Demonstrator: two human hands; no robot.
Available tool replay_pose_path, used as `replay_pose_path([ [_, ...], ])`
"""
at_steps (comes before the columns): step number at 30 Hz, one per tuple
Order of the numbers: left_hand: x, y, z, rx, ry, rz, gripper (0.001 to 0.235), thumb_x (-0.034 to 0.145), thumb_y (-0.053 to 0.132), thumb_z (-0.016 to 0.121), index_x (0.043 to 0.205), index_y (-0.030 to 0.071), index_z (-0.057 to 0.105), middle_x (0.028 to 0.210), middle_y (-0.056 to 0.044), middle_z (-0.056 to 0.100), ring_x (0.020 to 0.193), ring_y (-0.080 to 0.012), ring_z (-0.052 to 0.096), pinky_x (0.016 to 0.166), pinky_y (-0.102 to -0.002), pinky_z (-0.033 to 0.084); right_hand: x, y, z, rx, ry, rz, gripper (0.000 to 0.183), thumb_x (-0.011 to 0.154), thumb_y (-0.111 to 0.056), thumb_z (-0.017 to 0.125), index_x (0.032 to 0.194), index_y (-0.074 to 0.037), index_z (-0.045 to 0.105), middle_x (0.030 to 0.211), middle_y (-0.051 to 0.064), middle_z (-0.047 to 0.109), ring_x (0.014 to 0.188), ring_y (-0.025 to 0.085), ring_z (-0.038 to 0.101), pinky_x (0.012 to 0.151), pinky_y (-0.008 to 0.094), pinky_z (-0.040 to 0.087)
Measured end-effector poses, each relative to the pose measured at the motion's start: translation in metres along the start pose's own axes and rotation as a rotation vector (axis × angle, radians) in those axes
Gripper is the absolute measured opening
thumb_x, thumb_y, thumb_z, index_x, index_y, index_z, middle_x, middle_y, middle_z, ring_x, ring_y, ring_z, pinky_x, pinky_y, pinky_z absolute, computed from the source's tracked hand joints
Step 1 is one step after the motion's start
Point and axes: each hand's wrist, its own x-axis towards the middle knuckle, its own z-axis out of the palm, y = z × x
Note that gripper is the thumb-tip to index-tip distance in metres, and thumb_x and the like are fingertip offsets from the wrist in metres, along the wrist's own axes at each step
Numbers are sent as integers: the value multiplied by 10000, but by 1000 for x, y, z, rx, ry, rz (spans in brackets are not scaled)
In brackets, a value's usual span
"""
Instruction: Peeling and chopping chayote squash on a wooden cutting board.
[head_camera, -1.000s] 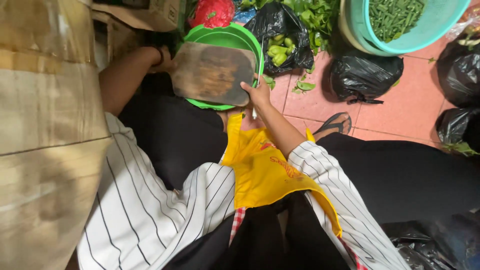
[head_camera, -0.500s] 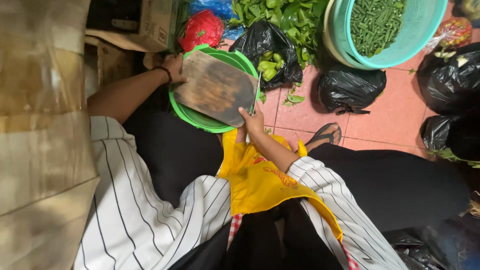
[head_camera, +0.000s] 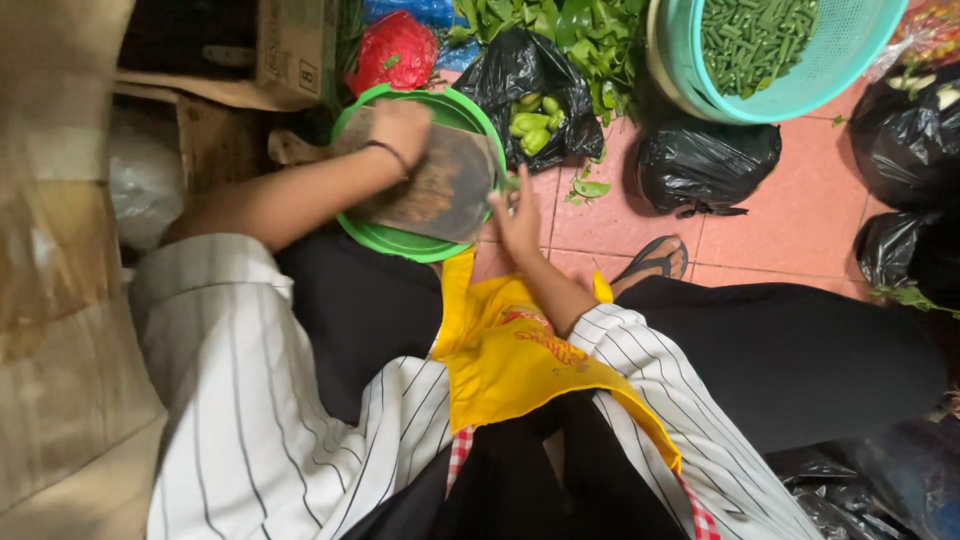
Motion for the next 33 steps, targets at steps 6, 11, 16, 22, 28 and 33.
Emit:
replay_pose_path([
  [6,113,173,67,-488,-54,247,300,1012,236,475,1192,103,674,1287,-253,603,1161,-429,613,927,-518,530,71,67,-42,63,416,-349,532,1098,-324,542,1522,-10,474,1455,317,533,1346,378,530,1107,411,411],
  [11,133,242,83,-770,-209,-442,333,1006,265,459,1326,200,524,1430,-278,441,1191,-452,539,945,-516,482,67,39,-77,184,301,-96,436,1124,-320,477,1469,-68,566,1155,233,680,1043,300,641,932,397,500],
  [16,113,220,94,-586,-49,-413,506,831,205,658,1307,302,516,1388,-294,478,1156,-473,558,925,-489,501,88,59,-71,75,299,-209,529,899,-171,650,1419,-99,580,867,131,714,734,217,649,699,364,547],
  [22,102,192,80,-740,-181,-256,742,659,274,926,1280,169,534,1199,-159,692,1223,-387,608,1071,-514,443,81,28,-73,506,186,136,512,1007,-250,543,1513,-181,516,792,155,609,655,226,539,620,392,475],
  [28,106,196,102,-729,-27,-216,707,666,151,900,1285,128,560,1343,-413,442,1088,-510,559,951,-470,477,115,90,-45,199,356,-307,470,987,-148,657,1423,-54,509,1123,226,730,1007,358,720,883,456,545],
  [33,107,172,99,-1040,-17,-328,603,733,323,918,1223,169,603,1171,-177,709,1109,-397,692,996,-430,544,87,33,-73,137,314,-164,407,1002,-167,564,1404,-113,537,1013,246,735,930,416,731,825,487,549],
])
